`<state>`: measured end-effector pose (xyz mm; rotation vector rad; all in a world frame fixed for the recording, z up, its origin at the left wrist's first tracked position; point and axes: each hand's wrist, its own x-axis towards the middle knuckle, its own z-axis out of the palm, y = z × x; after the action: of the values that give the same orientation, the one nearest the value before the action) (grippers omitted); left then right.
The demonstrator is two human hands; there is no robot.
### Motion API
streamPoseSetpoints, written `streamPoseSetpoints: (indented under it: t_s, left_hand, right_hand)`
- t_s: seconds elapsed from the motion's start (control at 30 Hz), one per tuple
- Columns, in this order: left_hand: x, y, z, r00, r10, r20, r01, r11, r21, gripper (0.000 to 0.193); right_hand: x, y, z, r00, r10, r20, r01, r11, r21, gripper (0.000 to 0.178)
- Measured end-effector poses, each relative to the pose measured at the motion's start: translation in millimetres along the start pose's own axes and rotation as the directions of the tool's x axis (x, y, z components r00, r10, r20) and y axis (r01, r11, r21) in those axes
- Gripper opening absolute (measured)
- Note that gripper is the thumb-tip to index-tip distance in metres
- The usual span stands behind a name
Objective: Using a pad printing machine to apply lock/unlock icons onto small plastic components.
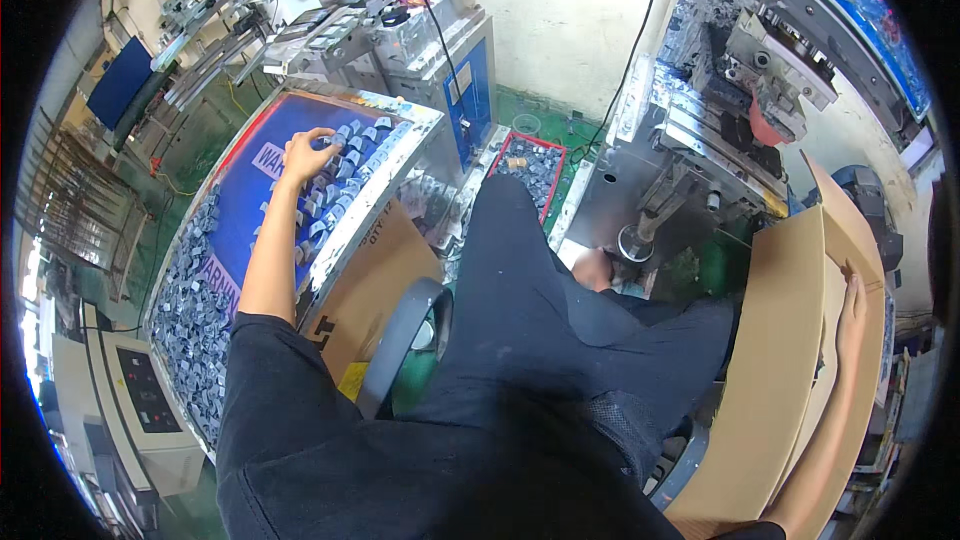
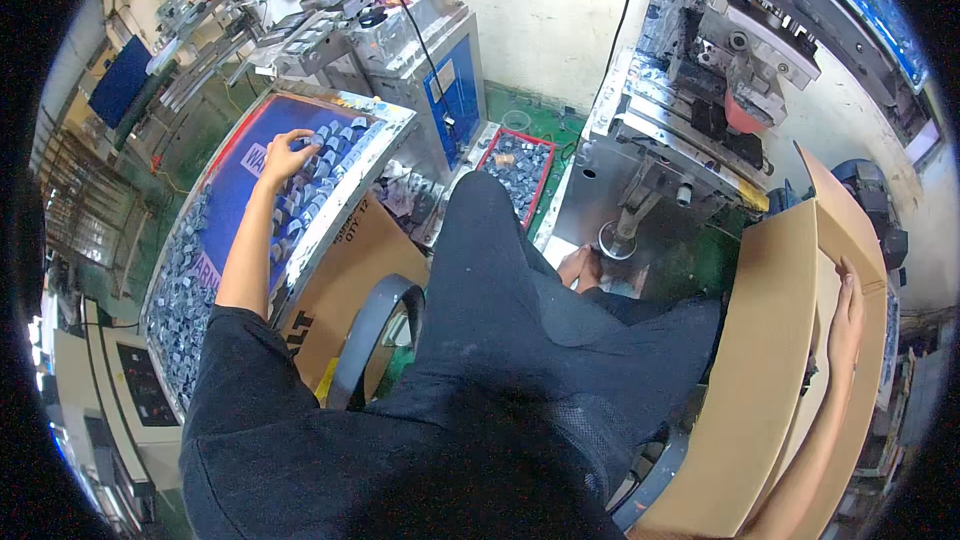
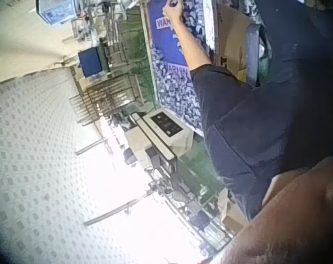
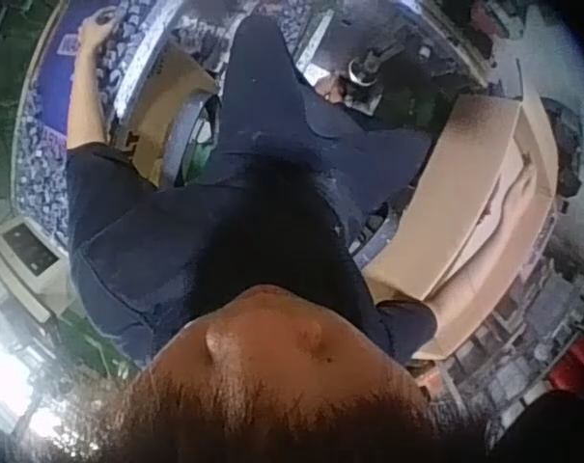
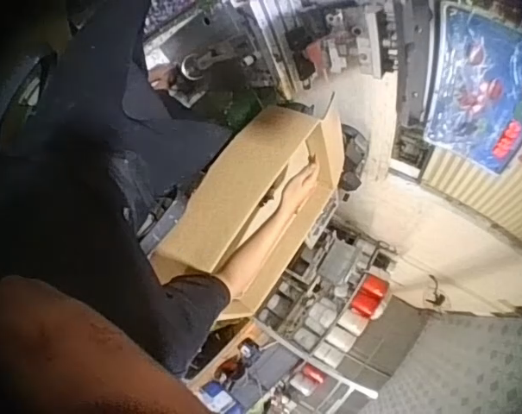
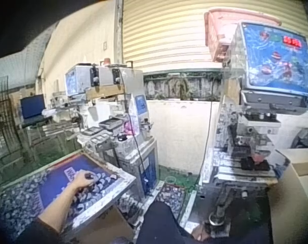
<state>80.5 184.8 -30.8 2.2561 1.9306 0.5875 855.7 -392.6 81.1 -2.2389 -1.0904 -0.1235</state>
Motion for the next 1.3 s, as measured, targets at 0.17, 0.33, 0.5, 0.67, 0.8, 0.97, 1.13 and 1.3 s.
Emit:
streamPoseSetpoints:
  t_s: [0.17, 0.33, 0.5, 0.67, 0.8, 0.97, 1.13, 1.3]
  left_hand:
    - [1, 9, -2, 0.992, 0.06, -0.108, -0.072, 0.992, -0.104, 0.045]
    - [-4, 11, -5, 0.988, 0.079, -0.132, -0.1, 0.982, -0.161, 0.043]
    - [-8, 11, -8, 0.996, 0.085, -0.023, -0.088, 0.968, -0.235, 0.04]
    - [-10, 16, -2, 0.987, 0.16, -0.021, -0.16, 0.958, -0.236, 0.038]
    - [-4, 5, 0, 0.992, 0.126, 0.028, -0.119, 0.976, -0.18, 0.036]
    - [1, -6, -3, 0.996, 0.083, 0.041, -0.083, 0.997, 0.005, 0.043]
    - [-1, 9, 3, 0.992, 0.119, 0.034, -0.121, 0.99, 0.072, 0.046]
    - [7, 6, -5, 0.987, 0.111, -0.113, -0.122, 0.987, -0.102, 0.038]
  right_hand:
    - [-1, 7, -5, 0.999, 0.032, 0.016, -0.033, 0.999, 0.024, 0.054]
    - [-1, 22, -3, 0.998, 0.055, 0.011, -0.055, 0.998, -0.022, 0.053]
    - [-1, 37, -1, 1.0, 0.01, 0.003, -0.01, 1.0, -0.004, 0.052]
    - [-4, 34, 1, 1.0, 0.006, -0.011, -0.006, 1.0, -0.018, 0.051]
    - [-3, 32, 4, 1.0, -0.002, -0.007, 0.002, 1.0, -0.012, 0.053]
    - [-2, 33, 6, 1.0, 0.002, -0.005, -0.002, 1.0, -0.003, 0.055]
    - [-6, 37, 0, 1.0, 0.002, -0.002, -0.002, 1.0, -0.013, 0.053]
    - [-11, 35, 1, 0.997, 0.043, 0.065, -0.036, 0.994, -0.102, 0.048]
